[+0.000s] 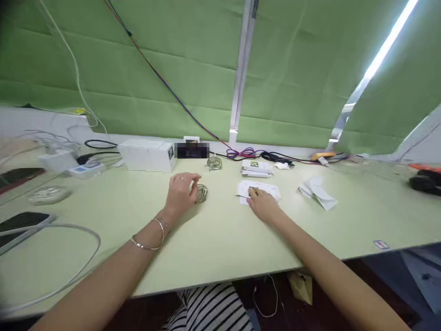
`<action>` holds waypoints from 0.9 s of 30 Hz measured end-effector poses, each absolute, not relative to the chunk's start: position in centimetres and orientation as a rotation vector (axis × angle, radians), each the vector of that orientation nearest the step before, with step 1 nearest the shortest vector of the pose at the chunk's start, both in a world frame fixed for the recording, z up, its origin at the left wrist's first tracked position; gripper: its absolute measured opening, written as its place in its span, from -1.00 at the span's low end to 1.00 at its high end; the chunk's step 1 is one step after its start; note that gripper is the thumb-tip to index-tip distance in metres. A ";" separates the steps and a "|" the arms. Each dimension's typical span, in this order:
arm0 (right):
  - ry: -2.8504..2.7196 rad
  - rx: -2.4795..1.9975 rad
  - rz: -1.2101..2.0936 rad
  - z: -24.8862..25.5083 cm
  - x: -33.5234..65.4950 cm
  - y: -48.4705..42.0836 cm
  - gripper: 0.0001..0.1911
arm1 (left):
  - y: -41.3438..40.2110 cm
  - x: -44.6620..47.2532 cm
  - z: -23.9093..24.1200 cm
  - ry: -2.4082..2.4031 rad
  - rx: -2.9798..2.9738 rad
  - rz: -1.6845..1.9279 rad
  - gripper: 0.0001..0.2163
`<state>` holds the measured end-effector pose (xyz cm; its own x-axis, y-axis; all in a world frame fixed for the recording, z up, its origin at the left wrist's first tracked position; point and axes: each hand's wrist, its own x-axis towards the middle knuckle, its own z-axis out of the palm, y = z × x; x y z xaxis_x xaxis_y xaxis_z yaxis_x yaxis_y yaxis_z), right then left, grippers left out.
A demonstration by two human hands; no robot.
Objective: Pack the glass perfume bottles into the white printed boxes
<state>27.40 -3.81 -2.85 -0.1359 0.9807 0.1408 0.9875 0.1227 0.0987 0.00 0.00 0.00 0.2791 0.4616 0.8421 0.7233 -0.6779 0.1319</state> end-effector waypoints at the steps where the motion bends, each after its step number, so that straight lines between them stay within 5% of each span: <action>1: -2.339 -2.059 -0.267 -3.0 28.6 -3.7 -0.48 | 0.1 -0.4 0.1 -1.176 -2.228 -1.388 -0.78; 6: -2.152 -2.105 -0.521 -2.1 31.4 -3.5 -0.52 | 0.7 -1.9 0.6 -1.553 -2.013 -1.579 -0.76; 10: -1.942 -1.728 -0.664 1.4 28.1 -3.3 -0.49 | 1.0 -2.5 0.9 -1.746 -1.939 -1.655 -0.74; 15: -2.147 -1.242 -0.139 2.7 19.7 -1.6 -0.46 | 0.7 -2.7 0.8 -1.982 -2.187 -1.241 -0.73; 19: -2.356 -1.240 0.209 -0.4 14.4 -0.3 -0.22 | 0.7 -3.1 0.2 -2.121 -2.458 -0.714 -0.73; 22: -2.324 -1.277 0.299 -2.1 13.0 -0.1 -0.31 | 1.0 -3.3 -0.1 -2.124 -2.538 -0.632 -0.79; 24: -2.223 -1.306 0.331 -2.5 12.9 -0.3 -0.22 | 1.3 -3.2 -0.2 -2.165 -2.606 -0.784 -0.80; 27: -1.999 -1.421 0.422 -2.3 12.9 -0.7 -0.04 | 1.6 -2.4 -0.3 -2.243 -2.608 -1.524 -0.72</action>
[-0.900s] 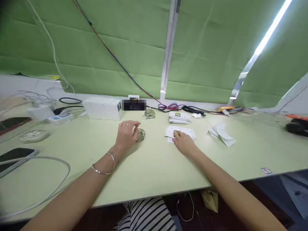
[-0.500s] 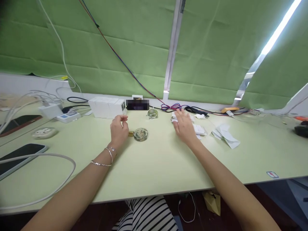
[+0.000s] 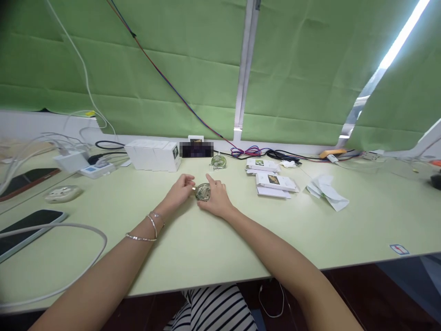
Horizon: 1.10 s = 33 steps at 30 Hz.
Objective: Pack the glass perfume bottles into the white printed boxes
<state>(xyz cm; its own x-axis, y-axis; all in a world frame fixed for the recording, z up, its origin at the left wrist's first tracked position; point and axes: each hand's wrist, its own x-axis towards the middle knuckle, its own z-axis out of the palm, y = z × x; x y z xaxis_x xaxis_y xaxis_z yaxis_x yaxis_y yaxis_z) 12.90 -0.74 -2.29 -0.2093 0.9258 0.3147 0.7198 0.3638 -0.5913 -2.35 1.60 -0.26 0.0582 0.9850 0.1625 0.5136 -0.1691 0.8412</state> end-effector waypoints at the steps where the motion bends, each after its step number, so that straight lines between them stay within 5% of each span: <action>1: -1.929 -1.451 0.466 -2.2 12.8 -0.8 -0.01 | 1.6 -2.0 -0.3 1.403 1.630 1.156 -0.66; 6: -1.817 -1.410 0.596 -2.4 13.1 -0.5 0.02 | 1.4 -0.7 -1.2 1.146 1.584 1.186 -0.32; 11: -1.876 -1.217 0.678 -1.0 15.4 0.3 -0.40 | 1.5 -1.2 -1.4 1.075 1.779 1.166 -0.38; 19: -1.846 -1.017 0.578 1.1 14.1 1.7 -0.76 | 1.2 -1.2 -0.9 0.918 1.861 1.077 -0.61; 29: -1.647 -0.925 0.471 5.6 14.6 4.6 -0.78 | 1.6 -1.6 -1.1 0.901 1.915 1.068 -0.67; 33: -1.702 -1.219 0.408 4.1 14.9 6.6 -0.85 | 1.5 -1.5 -1.1 0.948 1.941 1.055 -0.66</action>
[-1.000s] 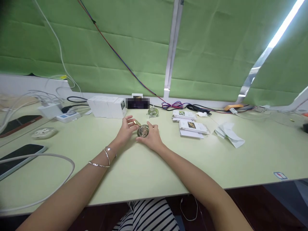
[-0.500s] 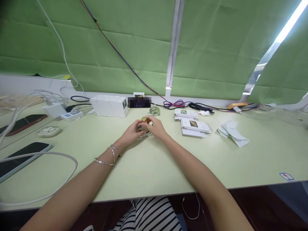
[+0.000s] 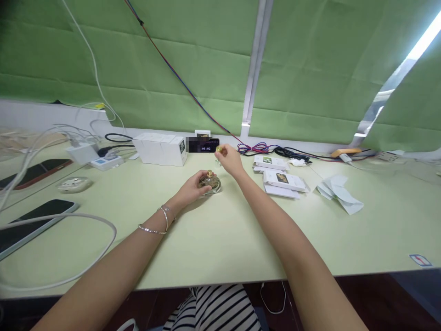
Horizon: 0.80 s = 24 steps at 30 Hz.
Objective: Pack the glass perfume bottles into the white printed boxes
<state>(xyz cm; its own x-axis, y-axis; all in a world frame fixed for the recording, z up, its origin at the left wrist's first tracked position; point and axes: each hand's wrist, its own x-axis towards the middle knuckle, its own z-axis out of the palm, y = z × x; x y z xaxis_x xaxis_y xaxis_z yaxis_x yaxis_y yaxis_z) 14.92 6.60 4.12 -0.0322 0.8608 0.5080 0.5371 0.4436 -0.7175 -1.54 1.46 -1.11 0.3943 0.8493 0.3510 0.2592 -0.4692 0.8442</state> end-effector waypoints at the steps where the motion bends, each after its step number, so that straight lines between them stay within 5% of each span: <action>1: -1.705 -1.334 0.393 2.9 14.9 6.8 -0.84 | 1.5 -1.6 -1.1 0.983 1.952 1.048 -0.65; 7: -1.835 -1.583 0.398 -2.5 15.4 6.8 -0.80 | 1.5 -1.5 -1.3 1.118 1.946 1.051 -0.63; 14: -1.958 -1.034 0.312 2.4 15.7 4.2 -0.67 | 1.2 -1.3 -0.9 1.120 1.930 1.072 -0.65; 18: -2.195 -0.951 0.295 4.0 14.0 2.6 -0.86 | 1.2 -1.4 -1.0 1.097 1.945 1.068 -0.69; 24: -1.858 -1.025 0.216 5.5 14.4 4.1 -0.87 | 1.2 -1.5 -1.0 1.126 1.959 1.066 -0.68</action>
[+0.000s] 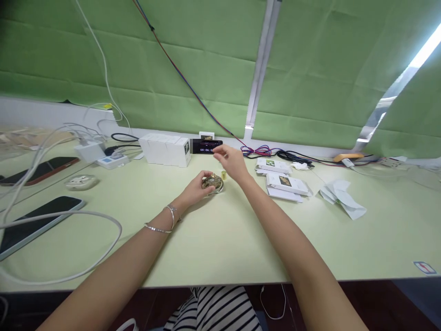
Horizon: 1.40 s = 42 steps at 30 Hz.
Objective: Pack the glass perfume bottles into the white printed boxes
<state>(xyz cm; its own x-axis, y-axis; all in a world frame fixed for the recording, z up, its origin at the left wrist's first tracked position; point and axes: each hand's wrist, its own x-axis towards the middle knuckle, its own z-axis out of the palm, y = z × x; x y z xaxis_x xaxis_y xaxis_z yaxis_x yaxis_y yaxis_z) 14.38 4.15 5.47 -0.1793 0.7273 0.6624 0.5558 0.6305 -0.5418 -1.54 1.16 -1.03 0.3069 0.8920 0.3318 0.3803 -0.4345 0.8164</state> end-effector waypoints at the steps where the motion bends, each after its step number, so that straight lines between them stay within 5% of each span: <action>1: -1.808 -1.085 0.201 5.1 14.9 4.7 -0.88 | 1.1 -1.5 -1.0 1.126 1.958 1.057 -0.68; 10: -1.986 -1.543 0.266 -2.2 17.6 6.3 -0.92 | 1.1 -1.5 -1.0 1.170 1.925 0.996 -0.67; 19: -2.168 -1.110 0.459 1.2 17.0 2.4 -0.69 | 0.9 -1.5 -1.1 1.055 1.969 0.836 -0.46; 24: -2.291 -1.219 0.382 1.9 19.2 0.7 -0.77 | 0.6 -1.4 -1.3 1.072 2.012 0.768 -0.29; 32: -1.998 -1.699 0.017 1.1 25.5 3.5 -0.77 | 1.2 -1.2 -1.9 1.137 2.045 0.731 -0.33; 42: -1.999 -1.622 0.080 1.1 19.1 8.8 -0.72 | 0.9 -1.2 -1.7 1.148 2.033 0.731 -0.39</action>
